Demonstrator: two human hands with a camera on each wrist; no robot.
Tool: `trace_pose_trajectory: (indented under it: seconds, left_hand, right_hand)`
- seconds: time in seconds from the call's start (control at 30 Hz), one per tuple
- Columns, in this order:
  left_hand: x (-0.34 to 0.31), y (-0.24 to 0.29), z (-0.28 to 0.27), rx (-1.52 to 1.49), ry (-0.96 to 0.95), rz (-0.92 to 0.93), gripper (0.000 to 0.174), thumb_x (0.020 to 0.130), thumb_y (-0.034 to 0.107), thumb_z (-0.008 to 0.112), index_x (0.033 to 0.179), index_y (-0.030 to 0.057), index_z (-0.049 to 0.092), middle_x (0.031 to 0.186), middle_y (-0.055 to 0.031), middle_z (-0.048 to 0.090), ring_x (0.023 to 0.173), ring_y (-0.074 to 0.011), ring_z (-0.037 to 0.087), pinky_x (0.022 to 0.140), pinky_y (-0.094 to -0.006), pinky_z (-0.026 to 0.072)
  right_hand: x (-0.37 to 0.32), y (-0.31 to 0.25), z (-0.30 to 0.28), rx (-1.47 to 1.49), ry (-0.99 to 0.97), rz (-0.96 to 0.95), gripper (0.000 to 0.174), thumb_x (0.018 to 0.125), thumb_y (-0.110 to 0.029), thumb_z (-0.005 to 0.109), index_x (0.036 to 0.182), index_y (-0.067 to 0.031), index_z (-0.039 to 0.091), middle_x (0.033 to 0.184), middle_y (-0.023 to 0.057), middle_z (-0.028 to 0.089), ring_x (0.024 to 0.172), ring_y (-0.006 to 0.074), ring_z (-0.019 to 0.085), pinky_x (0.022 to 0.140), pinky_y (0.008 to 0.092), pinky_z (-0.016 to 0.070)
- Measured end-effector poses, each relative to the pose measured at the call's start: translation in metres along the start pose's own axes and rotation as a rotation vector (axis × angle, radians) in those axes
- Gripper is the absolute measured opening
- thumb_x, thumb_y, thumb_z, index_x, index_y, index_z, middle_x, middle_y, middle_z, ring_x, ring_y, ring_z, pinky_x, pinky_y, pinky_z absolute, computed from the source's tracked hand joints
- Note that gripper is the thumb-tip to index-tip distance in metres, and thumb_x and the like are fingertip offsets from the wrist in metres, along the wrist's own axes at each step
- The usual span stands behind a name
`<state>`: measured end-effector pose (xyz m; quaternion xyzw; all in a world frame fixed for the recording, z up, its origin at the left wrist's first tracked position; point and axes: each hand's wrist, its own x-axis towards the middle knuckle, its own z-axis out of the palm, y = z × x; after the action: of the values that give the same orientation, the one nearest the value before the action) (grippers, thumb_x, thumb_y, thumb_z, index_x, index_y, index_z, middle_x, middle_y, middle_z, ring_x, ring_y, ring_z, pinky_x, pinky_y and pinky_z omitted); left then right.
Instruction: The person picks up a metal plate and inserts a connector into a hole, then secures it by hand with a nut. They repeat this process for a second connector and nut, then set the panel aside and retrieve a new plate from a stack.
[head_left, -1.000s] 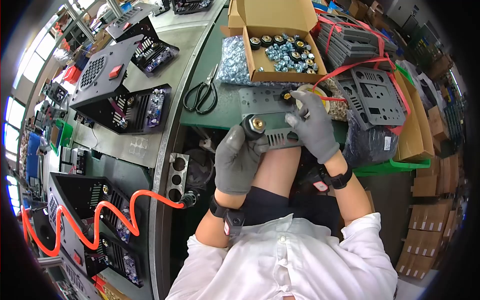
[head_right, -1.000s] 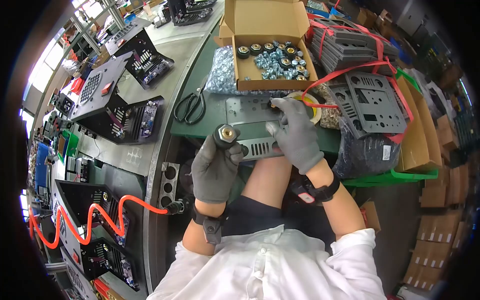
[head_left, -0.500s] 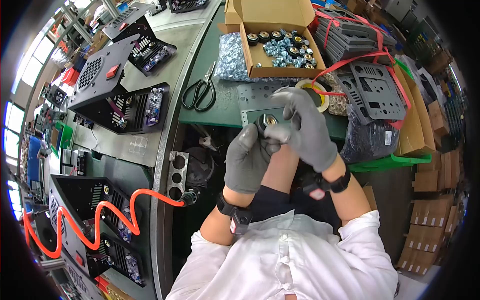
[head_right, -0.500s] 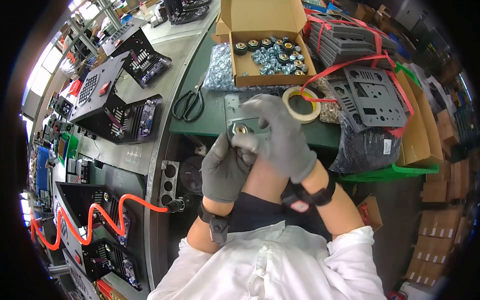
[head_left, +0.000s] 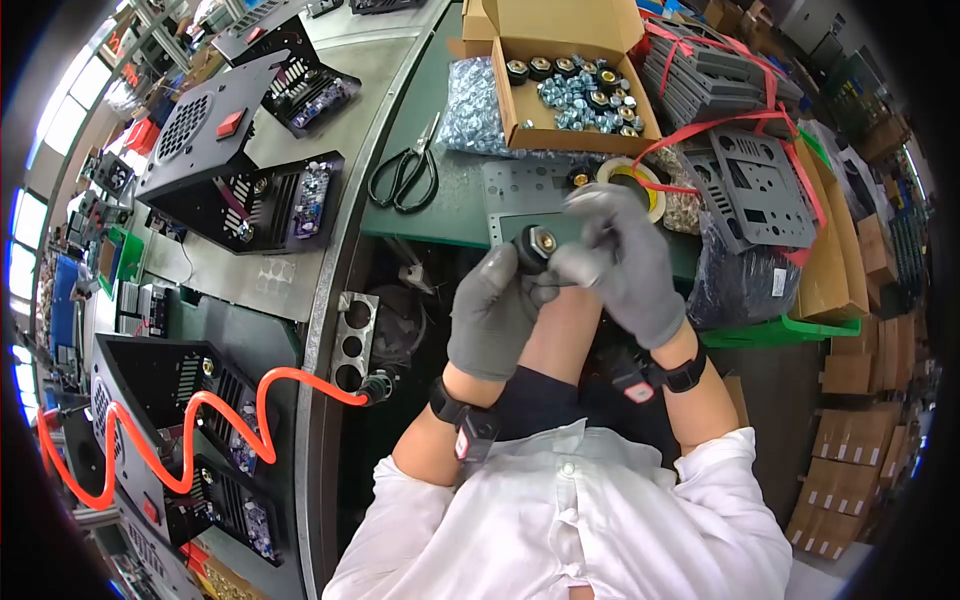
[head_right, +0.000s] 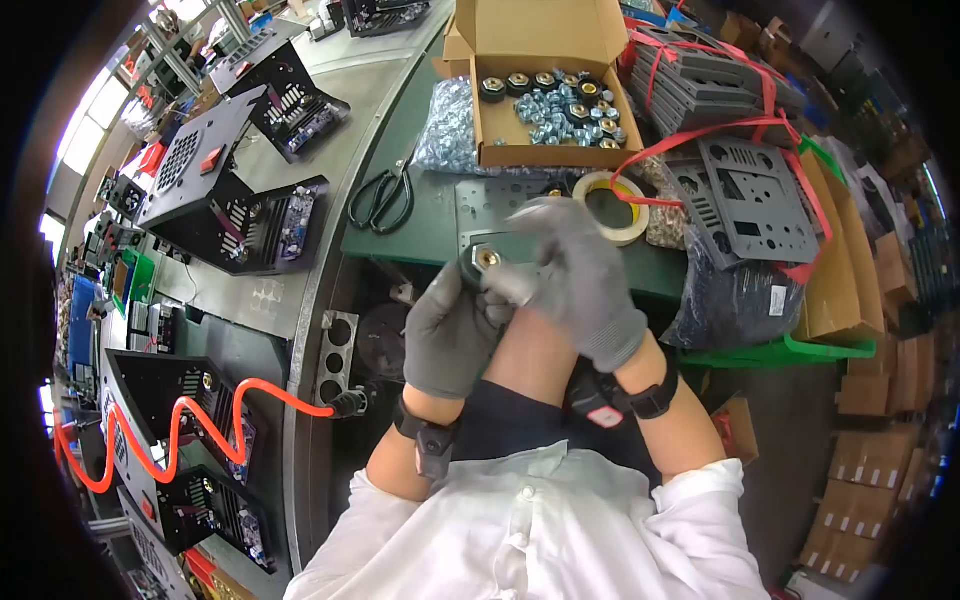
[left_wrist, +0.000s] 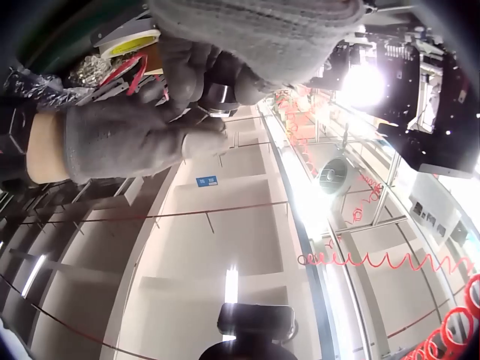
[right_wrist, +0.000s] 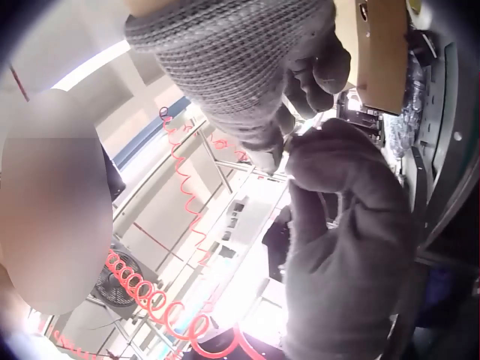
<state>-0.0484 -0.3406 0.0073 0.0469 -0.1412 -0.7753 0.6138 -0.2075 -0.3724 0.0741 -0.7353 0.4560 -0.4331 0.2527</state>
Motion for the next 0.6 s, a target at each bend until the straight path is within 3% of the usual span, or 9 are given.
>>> trace_pose_trajectory:
  seconds: [0.03,0.13,0.17,0.27,0.3,0.4,0.43,0.57,0.6]
  left_hand:
    - [-0.002,-0.003,0.002,-0.016,0.004,-0.018,0.038,0.098,0.025,0.053,0.121,-0.0057,0.052,0.115,-0.0139,0.06,0.093,-0.0196,0.057,0.08,-0.0315,0.0506]
    - [-0.001,0.001,-0.005,-0.064,0.042,0.024,0.038,0.098,0.026,0.053,0.122,-0.0042,0.052,0.115,-0.0141,0.06,0.089,-0.0192,0.055,0.077,-0.0315,0.0492]
    - [-0.002,0.005,-0.005,-0.047,-0.012,0.041,0.037,0.097,0.025,0.053,0.121,-0.0028,0.053,0.114,-0.0144,0.06,0.09,-0.0201,0.056,0.079,-0.031,0.0489]
    - [-0.004,0.0,-0.007,-0.031,-0.005,0.005,0.037,0.098,0.025,0.052,0.121,-0.0036,0.053,0.115,-0.0146,0.06,0.092,-0.0206,0.057,0.08,-0.0318,0.049]
    - [-0.003,-0.002,-0.005,-0.027,0.018,-0.017,0.037,0.099,0.025,0.051,0.121,-0.0046,0.053,0.113,-0.0146,0.061,0.095,-0.0212,0.058,0.082,-0.0327,0.0496]
    - [-0.006,-0.003,-0.01,0.002,0.006,-0.041,0.038,0.099,0.025,0.05,0.121,-0.0057,0.053,0.111,-0.0145,0.062,0.095,-0.0217,0.06,0.084,-0.0333,0.0499]
    - [-0.006,-0.002,-0.011,0.011,0.014,-0.032,0.038,0.099,0.025,0.05,0.12,-0.0058,0.054,0.11,-0.0151,0.063,0.094,-0.0219,0.061,0.085,-0.033,0.0504]
    - [-0.013,0.002,-0.007,0.051,0.059,-0.017,0.038,0.098,0.025,0.051,0.119,-0.0061,0.055,0.111,-0.0159,0.063,0.095,-0.0219,0.062,0.084,-0.0335,0.051]
    - [-0.015,0.001,-0.009,0.121,0.095,-0.021,0.038,0.098,0.025,0.051,0.119,-0.0067,0.055,0.112,-0.0165,0.063,0.096,-0.0222,0.062,0.085,-0.0341,0.0513]
  right_hand:
    - [0.003,-0.009,0.003,0.13,-0.066,-0.128,0.031,0.075,-0.004,0.07,0.104,-0.0049,0.061,0.098,0.0079,0.059,0.07,0.0151,0.057,0.067,0.0293,0.0507]
    - [0.005,0.026,-0.001,-0.048,0.016,-0.086,0.031,0.075,-0.007,0.074,0.104,-0.0051,0.061,0.1,0.0064,0.06,0.068,0.013,0.055,0.064,0.0266,0.0489]
    - [0.005,0.032,-0.003,-0.039,0.023,0.055,0.032,0.076,-0.009,0.075,0.104,-0.0053,0.061,0.103,0.0063,0.062,0.068,0.0124,0.056,0.064,0.0256,0.048]
    - [-0.002,0.003,-0.001,0.14,-0.04,-0.068,0.031,0.077,-0.011,0.075,0.105,-0.0054,0.062,0.101,0.0066,0.063,0.069,0.0117,0.057,0.063,0.0255,0.0484]
    - [-0.002,-0.01,0.0,0.152,-0.145,-0.029,0.025,0.081,-0.012,0.073,0.103,-0.0048,0.063,0.1,0.0071,0.065,0.073,0.0107,0.06,0.064,0.0253,0.0493]
    - [-0.008,0.003,0.004,0.274,-0.213,0.056,0.021,0.083,-0.013,0.072,0.101,-0.0035,0.064,0.1,0.0077,0.067,0.076,0.0112,0.063,0.064,0.0246,0.0497]
    - [-0.008,0.004,0.004,0.265,-0.206,-0.002,0.019,0.084,-0.013,0.071,0.1,-0.0028,0.065,0.098,0.0072,0.069,0.076,0.0117,0.065,0.063,0.024,0.0504]
    - [-0.008,-0.001,0.01,0.305,-0.18,-0.089,0.023,0.081,-0.013,0.074,0.098,-0.0024,0.064,0.095,0.0072,0.069,0.072,0.0135,0.065,0.063,0.0251,0.0517]
    - [-0.009,-0.013,0.007,0.176,-0.21,-0.053,0.024,0.078,-0.012,0.077,0.096,-0.0024,0.063,0.094,0.0081,0.068,0.073,0.0157,0.066,0.065,0.0264,0.0524]
